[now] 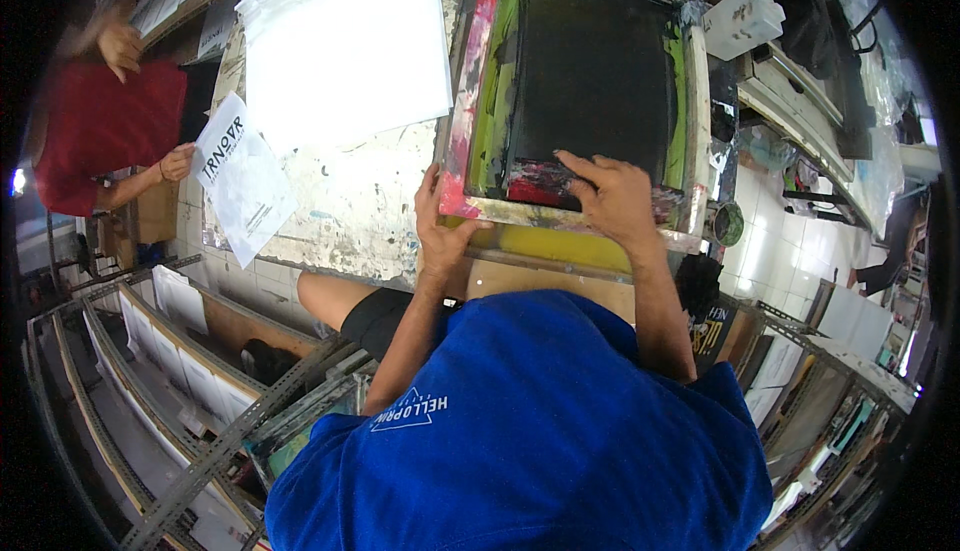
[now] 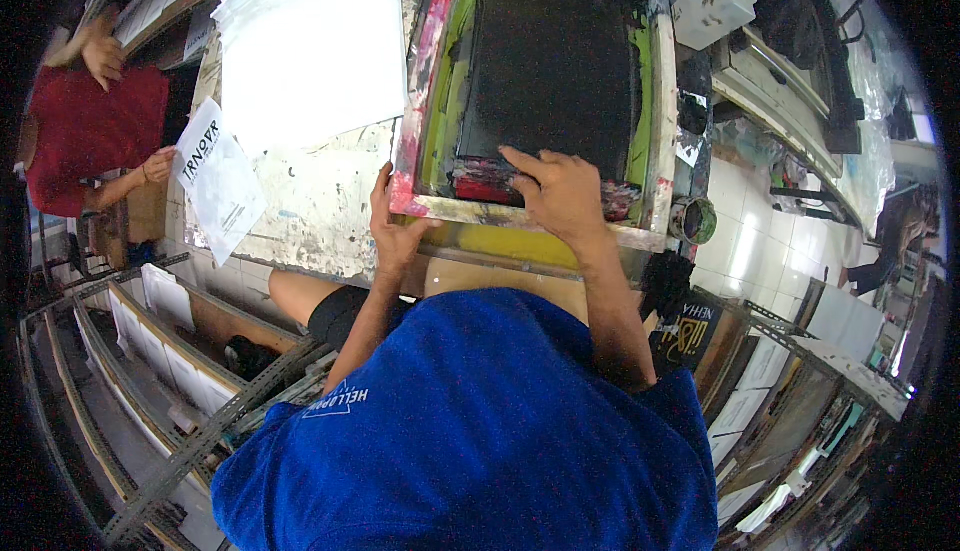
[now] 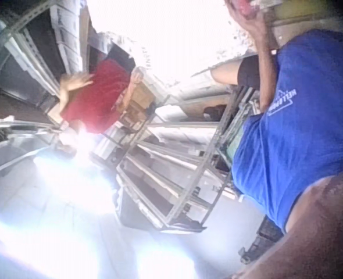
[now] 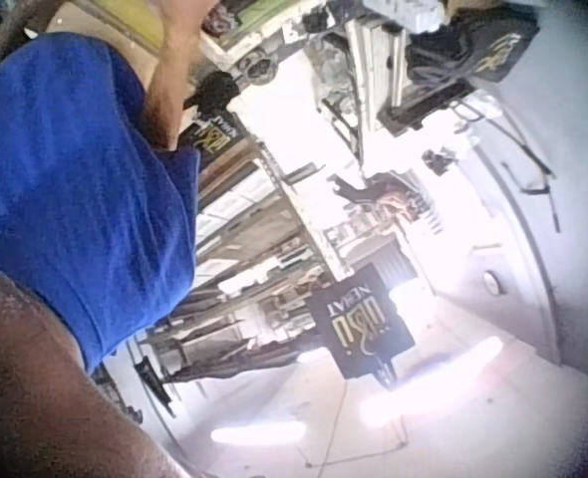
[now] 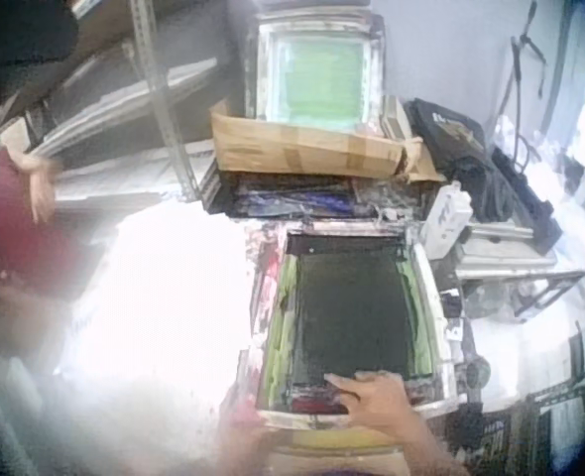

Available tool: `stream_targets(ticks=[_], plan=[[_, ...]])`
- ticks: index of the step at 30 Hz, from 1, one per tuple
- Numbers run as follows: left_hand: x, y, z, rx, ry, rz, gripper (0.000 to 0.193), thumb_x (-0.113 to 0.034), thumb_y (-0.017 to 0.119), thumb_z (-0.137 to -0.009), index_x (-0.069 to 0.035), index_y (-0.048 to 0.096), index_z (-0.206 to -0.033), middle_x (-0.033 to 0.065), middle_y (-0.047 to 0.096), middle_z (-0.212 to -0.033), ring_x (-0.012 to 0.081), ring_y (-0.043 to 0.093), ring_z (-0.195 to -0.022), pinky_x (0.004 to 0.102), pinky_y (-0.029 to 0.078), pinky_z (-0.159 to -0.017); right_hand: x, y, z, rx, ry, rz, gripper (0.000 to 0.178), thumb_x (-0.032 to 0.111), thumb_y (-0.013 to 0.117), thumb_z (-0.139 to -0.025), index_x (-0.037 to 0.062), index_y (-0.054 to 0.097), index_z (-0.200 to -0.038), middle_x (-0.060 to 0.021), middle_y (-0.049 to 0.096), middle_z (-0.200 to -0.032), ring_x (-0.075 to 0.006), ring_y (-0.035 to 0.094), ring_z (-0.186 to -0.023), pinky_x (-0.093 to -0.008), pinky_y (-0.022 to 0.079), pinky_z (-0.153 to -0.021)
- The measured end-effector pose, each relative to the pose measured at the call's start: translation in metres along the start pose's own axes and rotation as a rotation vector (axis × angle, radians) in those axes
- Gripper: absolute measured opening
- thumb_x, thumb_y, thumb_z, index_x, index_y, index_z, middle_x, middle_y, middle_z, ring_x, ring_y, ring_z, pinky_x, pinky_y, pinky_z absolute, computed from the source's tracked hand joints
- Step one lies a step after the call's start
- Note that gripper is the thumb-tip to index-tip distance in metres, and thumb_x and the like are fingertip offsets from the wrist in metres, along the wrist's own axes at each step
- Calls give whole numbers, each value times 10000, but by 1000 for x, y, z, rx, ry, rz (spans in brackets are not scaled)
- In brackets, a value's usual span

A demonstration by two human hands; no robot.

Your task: The person performs screen printing on white bags, using a squeegee to apply ink through a mesh screen onto each bag, then lifting the screen and setting the printed bags aside on a stack.

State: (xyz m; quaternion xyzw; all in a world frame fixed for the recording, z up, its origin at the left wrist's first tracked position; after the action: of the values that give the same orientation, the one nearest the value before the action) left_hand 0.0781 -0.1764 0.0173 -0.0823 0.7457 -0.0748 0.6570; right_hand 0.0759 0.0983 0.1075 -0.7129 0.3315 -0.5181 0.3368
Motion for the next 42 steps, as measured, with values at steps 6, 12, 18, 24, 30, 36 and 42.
stream_targets(ticks=[6,12,18,24,30,36,42], plan=[[11,-4,5,-32,180,-486,865,-273,945,-554,-60,647,-1338,225,412,-1550,421,401,-1381,506,329,-1142,-9,30,-7,125,122,238,747,124,792,-663,194,609,-1383,-105,592,-1063,-294,540,-1048,-510,332,-961],[8,-7,5,19,132,-476,777,-375,879,-710,-64,629,-1377,231,373,-1577,411,361,-1410,501,308,-1158,-81,33,-87,-41,73,264,779,151,757,-585,208,625,-1350,-100,593,-1109,-290,526,-1098,-524,335,-969],[9,-8,6,22,117,-460,835,-406,887,-665,-75,625,-1386,252,379,-1565,425,373,-1390,507,310,-1144,-148,29,-187,-173,-3,366,781,196,718,-592,237,620,-1366,-108,619,-1140,-301,543,-1116,-527,342,-962],[5,-9,7,15,124,-451,841,-373,897,-676,-88,599,-1409,257,393,-1554,433,392,-1376,508,341,-1124,-199,26,-260,-203,-74,376,774,231,725,-631,261,609,-1395,-134,626,-1179,-329,555,-1117,-538,345,-975],[5,-9,6,4,129,-399,823,-397,881,-695,-83,602,-1404,246,446,-1507,419,419,-1348,506,345,-1114,-225,6,-312,-89,-106,273,596,228,761,-769,270,656,-1354,-153,708,-1174,-351,636,-1119,-518,437,-938],[4,-12,7,64,119,-390,826,-378,891,-692,-54,597,-1392,188,575,-1330,374,478,-1249,479,352,-1078,-202,7,-279,-101,-192,218,556,193,743,-799,301,660,-1339,-149,727,-1044,-398,685,-858,-507,536,-794],[16,-6,18,-22,34,-161,821,-253,897,-683,-25,573,-1401,171,585,-1253,351,503,-1188,450,382,-1058,-139,7,-182,-143,-45,305,527,128,727,-805,303,678,-1299,-228,718,-1095,-410,695,-987,-489,551,-827]])
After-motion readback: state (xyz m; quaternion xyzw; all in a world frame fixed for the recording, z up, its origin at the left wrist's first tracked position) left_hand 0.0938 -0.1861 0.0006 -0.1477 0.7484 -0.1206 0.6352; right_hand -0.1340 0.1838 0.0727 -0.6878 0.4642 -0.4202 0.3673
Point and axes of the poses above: each hand's wrist, its own z-axis away from the middle knuckle, its own y-axis out of the palm, x = y × z, the point moved 5 cm from there along -z, towards the middle knuckle
